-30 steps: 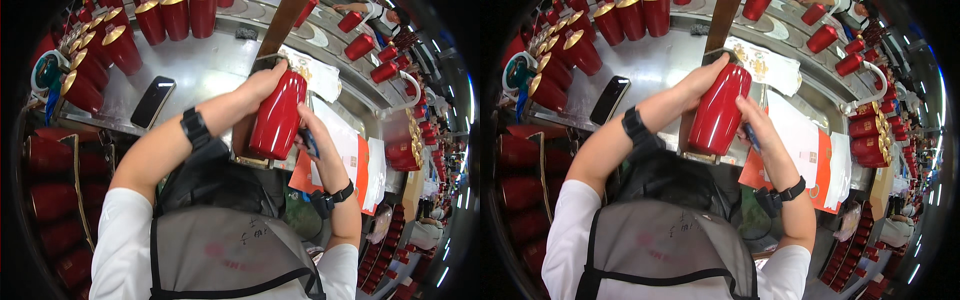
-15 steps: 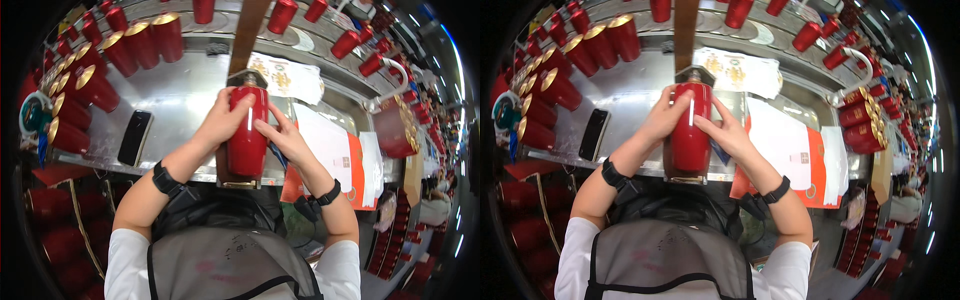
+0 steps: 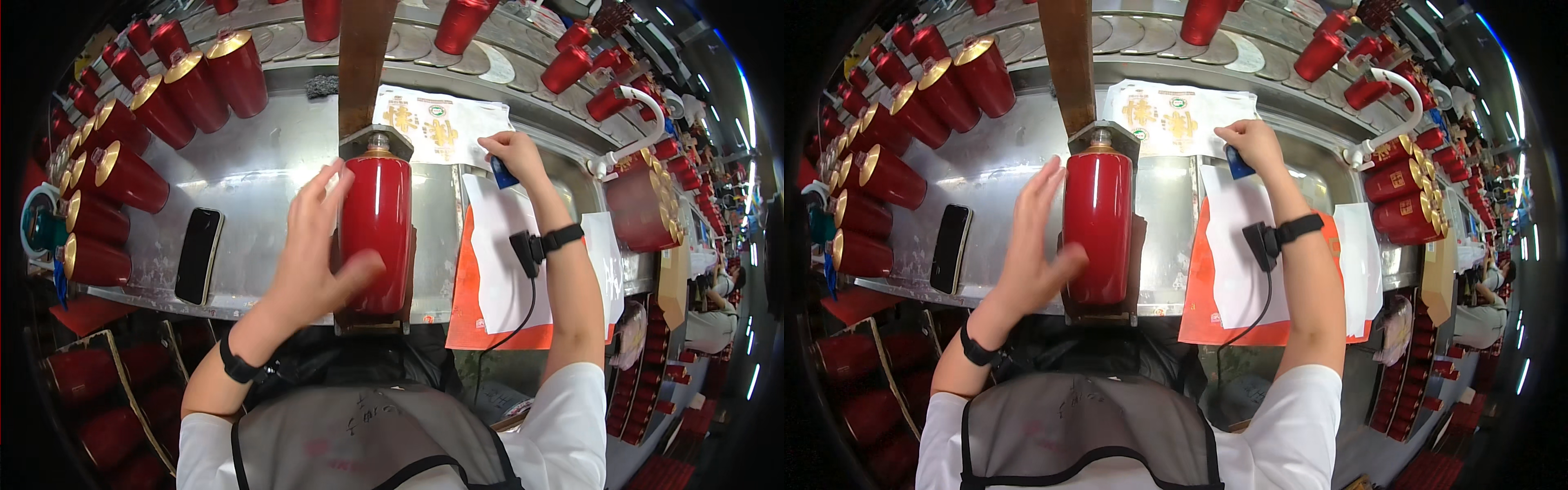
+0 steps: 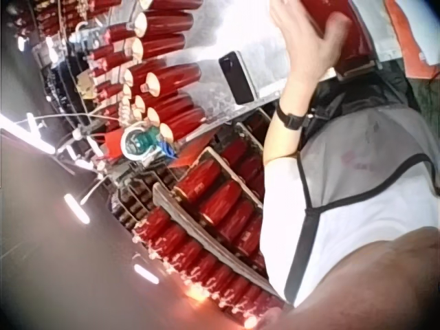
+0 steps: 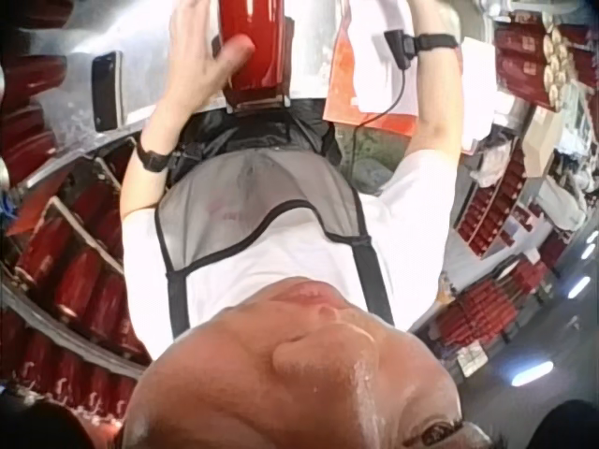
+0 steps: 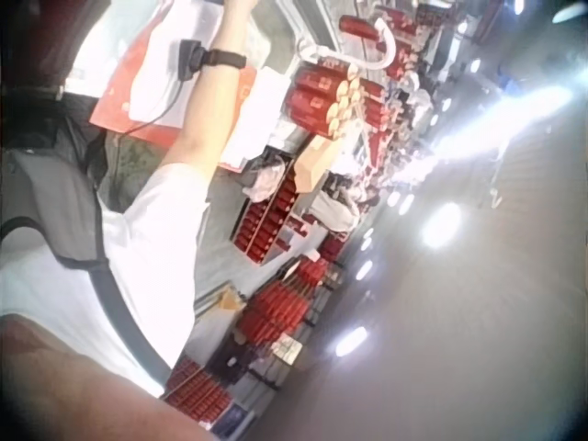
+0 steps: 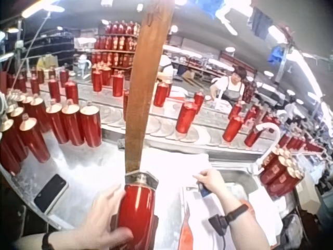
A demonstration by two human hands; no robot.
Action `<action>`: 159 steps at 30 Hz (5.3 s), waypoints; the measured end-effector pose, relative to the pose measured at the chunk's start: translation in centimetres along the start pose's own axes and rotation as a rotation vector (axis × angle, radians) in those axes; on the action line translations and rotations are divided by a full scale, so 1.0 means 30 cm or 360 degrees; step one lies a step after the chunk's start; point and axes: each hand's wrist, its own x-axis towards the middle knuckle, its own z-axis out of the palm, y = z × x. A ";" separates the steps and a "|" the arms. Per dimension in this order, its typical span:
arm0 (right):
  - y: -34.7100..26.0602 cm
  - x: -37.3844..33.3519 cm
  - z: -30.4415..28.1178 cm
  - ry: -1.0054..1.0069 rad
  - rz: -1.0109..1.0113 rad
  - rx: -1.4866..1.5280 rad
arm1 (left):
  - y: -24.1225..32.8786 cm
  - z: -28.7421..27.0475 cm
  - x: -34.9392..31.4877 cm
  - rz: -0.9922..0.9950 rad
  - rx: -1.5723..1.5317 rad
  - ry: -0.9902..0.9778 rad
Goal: Manually applying brand labels and security stickers on ceramic Chinese liquor bottles along a factory assembly line.
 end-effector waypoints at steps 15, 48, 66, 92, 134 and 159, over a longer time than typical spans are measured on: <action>0.068 0.173 -0.002 0.0091 0.0321 -0.0841 | -0.021 0.039 -0.116 0.0223 0.0056 -0.0211; 0.356 0.152 -0.364 0.1016 0.0512 -0.0609 | -0.002 0.028 -0.147 0.0023 0.0416 -0.0231; -0.039 -0.171 -0.356 0.0506 -0.0496 -0.0846 | -0.022 0.025 -0.123 -0.0177 0.0091 -0.0176; -0.621 -0.287 0.101 -0.0561 -0.0782 -0.0070 | -0.052 -0.009 -0.012 -0.0704 -0.1012 -0.0381; -0.469 -0.587 0.201 -0.0538 -0.0081 0.1124 | -0.034 -0.083 -0.056 -0.0272 -0.0483 -0.0378; -0.369 -0.582 0.304 -0.0617 -0.0126 0.1252 | -0.163 -0.003 -0.102 0.0077 -0.0146 -0.0239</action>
